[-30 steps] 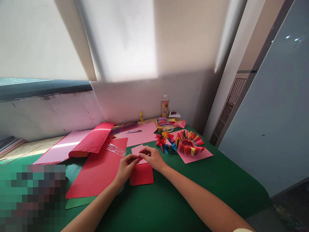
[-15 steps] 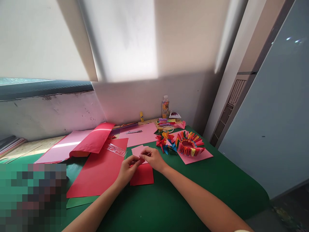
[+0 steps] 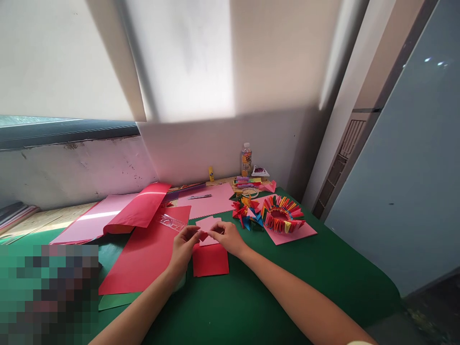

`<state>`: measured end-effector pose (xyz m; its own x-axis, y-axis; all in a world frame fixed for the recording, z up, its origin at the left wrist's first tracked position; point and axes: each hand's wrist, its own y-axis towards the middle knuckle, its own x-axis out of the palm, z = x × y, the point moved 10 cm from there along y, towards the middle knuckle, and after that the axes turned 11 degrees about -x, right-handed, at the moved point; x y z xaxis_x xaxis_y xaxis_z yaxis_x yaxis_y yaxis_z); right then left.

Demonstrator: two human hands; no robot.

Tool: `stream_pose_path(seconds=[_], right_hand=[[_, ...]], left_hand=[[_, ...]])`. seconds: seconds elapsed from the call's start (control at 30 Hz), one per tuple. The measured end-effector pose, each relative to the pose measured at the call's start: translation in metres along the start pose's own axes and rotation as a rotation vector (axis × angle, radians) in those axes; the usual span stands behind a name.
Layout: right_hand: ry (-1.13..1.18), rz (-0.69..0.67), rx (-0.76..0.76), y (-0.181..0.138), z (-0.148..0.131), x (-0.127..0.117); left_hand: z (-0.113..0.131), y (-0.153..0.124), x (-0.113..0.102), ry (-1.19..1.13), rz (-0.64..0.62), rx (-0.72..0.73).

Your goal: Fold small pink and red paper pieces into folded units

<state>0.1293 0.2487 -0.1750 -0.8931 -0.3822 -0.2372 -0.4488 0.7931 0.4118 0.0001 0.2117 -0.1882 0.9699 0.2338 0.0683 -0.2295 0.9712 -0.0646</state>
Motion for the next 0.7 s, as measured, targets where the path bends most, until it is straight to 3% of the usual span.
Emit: stream_pose_path(seconds=[0.13, 0.23, 0.37, 0.5, 0.6, 0.7], right_hand=[[0.041, -0.066, -0.001, 0.003, 0.001, 0.004], [-0.066, 0.011, -0.06, 0.009, -0.01, -0.019], [-0.647, 0.259, -0.175, 0.01, -0.034, -0.081], [-1.215, 0.291, -0.177, 0.006, -0.04, -0.111], [-1.389, 0.243, -0.17, 0.006, -0.037, -0.111], [-1.421, 0.194, -0.242, 0.007, -0.044, -0.094]], left_hand=[[0.004, -0.001, 0.007, -0.001, -0.066, 0.011], [0.01, -0.005, 0.008, 0.047, -0.045, 0.061], [0.011, -0.006, 0.006, 0.212, 0.0, 0.134], [0.001, -0.005, 0.013, 0.436, -0.059, 0.175], [-0.005, -0.006, 0.022, 0.695, -0.1, 0.238], [-0.01, -0.007, 0.029, 0.899, -0.121, 0.267]])
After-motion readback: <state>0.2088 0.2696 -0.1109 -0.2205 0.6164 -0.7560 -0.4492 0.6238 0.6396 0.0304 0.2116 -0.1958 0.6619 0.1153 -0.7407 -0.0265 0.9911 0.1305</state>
